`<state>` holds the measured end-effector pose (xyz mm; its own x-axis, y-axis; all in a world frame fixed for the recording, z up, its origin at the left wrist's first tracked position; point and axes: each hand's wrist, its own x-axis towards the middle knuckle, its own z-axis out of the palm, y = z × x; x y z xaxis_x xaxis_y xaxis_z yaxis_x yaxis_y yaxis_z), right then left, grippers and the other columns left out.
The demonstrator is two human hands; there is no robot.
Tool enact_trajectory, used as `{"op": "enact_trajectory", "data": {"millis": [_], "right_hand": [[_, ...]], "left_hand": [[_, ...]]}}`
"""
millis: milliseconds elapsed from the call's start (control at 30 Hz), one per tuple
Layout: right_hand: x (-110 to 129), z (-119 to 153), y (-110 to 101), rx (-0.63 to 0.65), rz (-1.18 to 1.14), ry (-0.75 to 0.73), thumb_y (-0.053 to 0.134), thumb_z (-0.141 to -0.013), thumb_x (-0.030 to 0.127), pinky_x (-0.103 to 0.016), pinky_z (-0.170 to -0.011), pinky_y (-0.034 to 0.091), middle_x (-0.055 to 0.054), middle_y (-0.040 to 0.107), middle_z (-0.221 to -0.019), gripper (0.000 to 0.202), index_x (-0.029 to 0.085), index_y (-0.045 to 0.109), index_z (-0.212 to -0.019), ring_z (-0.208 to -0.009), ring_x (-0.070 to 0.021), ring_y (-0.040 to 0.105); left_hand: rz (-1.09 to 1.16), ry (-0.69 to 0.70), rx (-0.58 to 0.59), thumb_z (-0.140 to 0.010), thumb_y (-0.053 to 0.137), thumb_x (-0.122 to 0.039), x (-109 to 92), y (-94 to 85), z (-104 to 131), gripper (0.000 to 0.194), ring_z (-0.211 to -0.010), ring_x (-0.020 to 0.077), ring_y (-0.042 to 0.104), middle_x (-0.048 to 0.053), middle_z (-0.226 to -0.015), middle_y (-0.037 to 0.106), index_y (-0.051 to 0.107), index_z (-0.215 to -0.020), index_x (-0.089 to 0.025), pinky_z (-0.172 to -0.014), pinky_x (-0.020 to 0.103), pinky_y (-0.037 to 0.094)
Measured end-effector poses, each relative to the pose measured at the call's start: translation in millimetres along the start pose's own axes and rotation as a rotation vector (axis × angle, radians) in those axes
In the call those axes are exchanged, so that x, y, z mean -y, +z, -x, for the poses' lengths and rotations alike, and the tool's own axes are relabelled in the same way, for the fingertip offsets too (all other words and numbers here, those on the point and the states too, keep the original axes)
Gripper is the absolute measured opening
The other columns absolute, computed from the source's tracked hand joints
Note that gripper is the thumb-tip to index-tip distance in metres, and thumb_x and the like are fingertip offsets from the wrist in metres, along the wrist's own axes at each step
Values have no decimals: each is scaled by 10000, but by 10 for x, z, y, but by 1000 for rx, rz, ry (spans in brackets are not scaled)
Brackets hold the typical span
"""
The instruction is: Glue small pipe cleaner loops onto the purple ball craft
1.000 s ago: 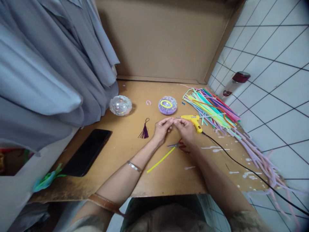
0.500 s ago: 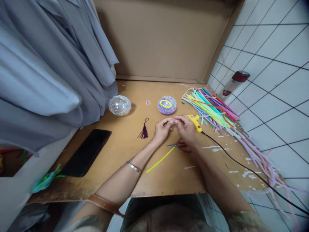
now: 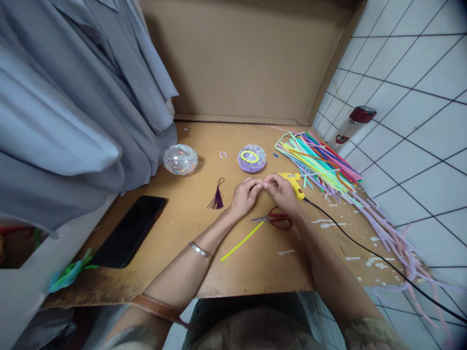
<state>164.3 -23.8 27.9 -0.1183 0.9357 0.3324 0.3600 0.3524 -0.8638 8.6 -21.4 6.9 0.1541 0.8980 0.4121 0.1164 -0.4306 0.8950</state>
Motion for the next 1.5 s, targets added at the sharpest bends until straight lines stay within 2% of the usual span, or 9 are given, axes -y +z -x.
{"op": "enact_trajectory", "data": {"millis": [167,333,500,633,767,833,967,1100,1500], "right_hand": [[-9,-1,-42,88,40,-5,551,-822,412,-294,-638,354,27,523,-683,200,224,530,-758,-650,-148,457],[-14,4,-23,107,110,-29,485,-856,393,-292,-635,342,26,494,-680,191,237,474,-746,-665,-157,432],[9,27,32,58,97,-26,461,-873,393,-301,-664,360,17,508,-708,192,244,453,-753,-695,-170,447],[21,32,54,6,14,-6,463,-888,463,-304,-668,380,21,502,-701,259,250,437,-742,-687,-166,460],[16,15,46,-30,-15,12,427,-916,549,-308,-654,393,13,483,-642,387,251,439,-671,-669,-169,463],[20,5,42,-54,-31,28,498,-876,559,-308,-658,412,9,517,-659,365,247,485,-685,-678,-169,485],[40,-6,45,-103,-87,54,658,-736,468,-322,-724,476,-17,650,-808,279,225,627,-869,-748,-177,573],[47,-6,42,-98,-47,14,601,-781,414,-338,-760,492,-36,698,-818,209,220,670,-818,-781,-189,606],[-3,3,-6,31,204,-57,461,-865,334,-321,-727,418,-22,610,-768,152,246,514,-754,-745,-195,536]], "left_hand": [[-77,43,56,-897,577,-318,42,-16,-5,206,-788,186,592,53,-801,665,722,-818,-194,-770,283,436],[-4,-9,39,-883,593,-337,53,10,12,209,-753,175,575,42,-775,652,700,-797,-179,-746,280,431],[114,-102,16,-838,638,-459,57,41,3,296,-696,154,542,23,-733,640,680,-774,-174,-709,269,420],[193,-174,34,-837,623,-550,44,47,-8,375,-568,123,465,-25,-582,540,643,-779,-180,-619,252,384],[235,-188,34,-834,611,-601,49,45,-13,417,-539,113,440,-35,-557,518,608,-779,-188,-575,238,356],[243,-180,35,-838,606,-610,62,44,-14,426,-534,109,432,-36,-561,518,604,-784,-187,-566,236,348],[233,-165,43,-850,595,-597,69,41,-12,424,-533,103,420,-37,-569,510,614,-787,-178,-568,238,342],[234,-176,40,-835,622,-574,43,37,-12,417,-571,106,448,-27,-588,515,618,-743,-168,-600,241,358],[147,-134,67,-857,616,-504,62,36,19,354,-615,124,475,-17,-622,543,622,-735,-172,-646,252,386]]}}
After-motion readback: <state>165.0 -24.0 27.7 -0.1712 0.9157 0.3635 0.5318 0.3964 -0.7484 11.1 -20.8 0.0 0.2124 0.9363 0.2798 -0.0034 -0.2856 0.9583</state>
